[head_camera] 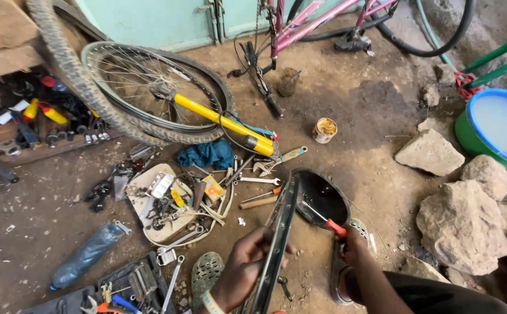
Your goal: The person uses a screwdriver to pry a bicycle tire off the rim. They work their way around the wheel, lifting the tire bead from the rim with the tool while holding the wheel steady with their other hand.
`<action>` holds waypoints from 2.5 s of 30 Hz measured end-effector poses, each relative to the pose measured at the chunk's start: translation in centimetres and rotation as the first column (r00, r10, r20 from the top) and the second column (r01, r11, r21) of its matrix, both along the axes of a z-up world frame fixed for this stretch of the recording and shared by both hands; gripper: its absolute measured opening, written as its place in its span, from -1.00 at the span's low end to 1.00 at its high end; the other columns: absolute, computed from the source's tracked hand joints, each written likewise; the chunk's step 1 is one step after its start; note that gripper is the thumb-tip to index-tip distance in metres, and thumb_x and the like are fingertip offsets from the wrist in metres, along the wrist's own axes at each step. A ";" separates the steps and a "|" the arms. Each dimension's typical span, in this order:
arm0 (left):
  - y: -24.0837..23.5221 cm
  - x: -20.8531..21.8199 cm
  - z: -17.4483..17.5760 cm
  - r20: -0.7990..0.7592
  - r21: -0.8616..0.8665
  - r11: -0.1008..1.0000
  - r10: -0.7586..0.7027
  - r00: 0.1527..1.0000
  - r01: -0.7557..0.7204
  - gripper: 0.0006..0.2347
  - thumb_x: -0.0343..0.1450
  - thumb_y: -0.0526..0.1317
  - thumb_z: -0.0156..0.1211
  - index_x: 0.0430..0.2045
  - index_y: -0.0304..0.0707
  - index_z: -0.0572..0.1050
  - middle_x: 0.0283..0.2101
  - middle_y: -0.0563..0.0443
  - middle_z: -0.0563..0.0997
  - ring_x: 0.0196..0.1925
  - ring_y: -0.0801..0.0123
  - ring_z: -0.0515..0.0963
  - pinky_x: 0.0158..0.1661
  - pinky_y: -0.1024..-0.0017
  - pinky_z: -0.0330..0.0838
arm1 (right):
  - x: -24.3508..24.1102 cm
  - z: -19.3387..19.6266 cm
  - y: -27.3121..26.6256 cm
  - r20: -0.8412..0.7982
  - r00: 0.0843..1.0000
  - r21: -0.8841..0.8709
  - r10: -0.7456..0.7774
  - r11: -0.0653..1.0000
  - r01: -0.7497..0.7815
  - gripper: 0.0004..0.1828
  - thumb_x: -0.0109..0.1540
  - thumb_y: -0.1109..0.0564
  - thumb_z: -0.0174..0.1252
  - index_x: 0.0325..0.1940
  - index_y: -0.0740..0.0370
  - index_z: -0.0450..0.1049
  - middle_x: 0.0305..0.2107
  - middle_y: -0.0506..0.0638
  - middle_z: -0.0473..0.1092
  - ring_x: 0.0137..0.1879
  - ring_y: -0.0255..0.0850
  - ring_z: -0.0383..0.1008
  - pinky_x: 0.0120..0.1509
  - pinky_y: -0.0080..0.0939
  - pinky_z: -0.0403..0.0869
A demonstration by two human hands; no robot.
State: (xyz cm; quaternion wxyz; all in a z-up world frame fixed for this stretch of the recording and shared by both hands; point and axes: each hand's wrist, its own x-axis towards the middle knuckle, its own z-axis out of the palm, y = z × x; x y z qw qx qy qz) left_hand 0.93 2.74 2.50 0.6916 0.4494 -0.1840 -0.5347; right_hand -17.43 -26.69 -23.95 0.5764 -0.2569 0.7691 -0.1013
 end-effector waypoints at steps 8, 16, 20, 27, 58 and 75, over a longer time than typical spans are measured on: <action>-0.8 1.2 -0.4 -0.167 0.060 0.998 0.015 0.986 -0.005 -0.79 0.38 -0.41 0.06 -0.16 -0.51 0.54 -0.11 -0.34 0.71 -0.34 0.22 0.65 -0.21 0.35 0.56 | 4.0 0.1 -0.6 0.118 0.981 -0.015 -0.153 0.988 0.156 -0.77 0.36 -0.03 0.05 -0.12 0.17 0.42 -0.54 0.08 0.44 -0.63 -0.31 0.16 -0.54 -0.28 0.07; -1.3 1.8 -1.3 -0.041 -0.002 0.977 0.215 0.976 -0.215 -0.91 0.41 -0.49 0.11 -0.31 -0.48 0.55 -0.22 -0.40 0.73 -0.50 0.20 0.64 -0.44 0.28 0.66 | 2.6 4.2 -1.9 0.337 0.923 -0.006 -0.183 0.980 0.197 -0.69 0.34 -0.22 0.02 -0.26 -0.03 0.46 -0.63 -0.17 0.31 -0.63 -0.36 0.13 -0.56 -0.35 0.08; -1.3 1.3 -2.2 -0.018 -0.025 0.982 0.185 0.983 -0.185 -0.91 0.45 -0.42 0.13 -0.23 -0.41 0.54 -0.21 -0.27 0.73 -0.50 0.34 0.57 -0.45 0.47 0.59 | 5.1 10.7 0.5 0.790 0.612 -0.068 -0.014 0.992 0.111 -0.37 0.40 -0.52 -0.17 -0.19 0.04 0.43 -0.66 -0.24 0.16 -0.68 -0.45 -0.15 -0.63 -0.43 -0.06; -2.0 -0.4 -4.5 0.265 0.014 0.995 0.088 0.960 -0.095 -0.88 0.49 -0.26 0.13 -0.16 -0.21 0.55 -0.29 -0.01 0.62 -0.38 0.39 0.60 -0.41 0.58 0.60 | 13.4 29.0 10.1 0.767 0.424 -0.451 0.481 0.875 -0.175 -0.59 0.38 -0.21 0.00 -0.10 0.20 0.34 -0.61 -0.16 0.20 -0.64 -0.43 0.09 -0.63 -0.43 0.04; -1.2 -4.6 -1.5 0.434 0.096 0.978 0.124 0.892 -0.183 -0.77 0.32 -0.07 0.36 -0.40 -0.15 0.46 -0.27 0.03 0.55 -0.23 0.36 0.67 -0.36 0.50 0.77 | 10.0 31.6 12.4 0.271 0.659 -0.703 0.701 0.612 -0.362 -0.61 0.36 -0.17 0.12 -0.43 0.08 0.33 -0.68 -0.10 0.25 -0.62 -0.34 0.14 -0.58 -0.32 0.02; -1.4 -2.0 -5.1 0.314 -0.073 0.967 0.254 0.915 -0.243 -0.90 0.49 -0.26 0.11 -0.39 -0.20 0.56 -0.38 0.02 0.59 -0.32 0.34 0.54 -0.27 0.43 0.46 | 11.5 28.1 9.9 0.488 0.800 -0.420 0.351 0.897 -0.137 -0.59 0.35 -0.20 0.10 0.00 0.19 0.46 -0.36 0.03 0.40 -0.34 -0.18 0.38 -0.41 -0.20 0.36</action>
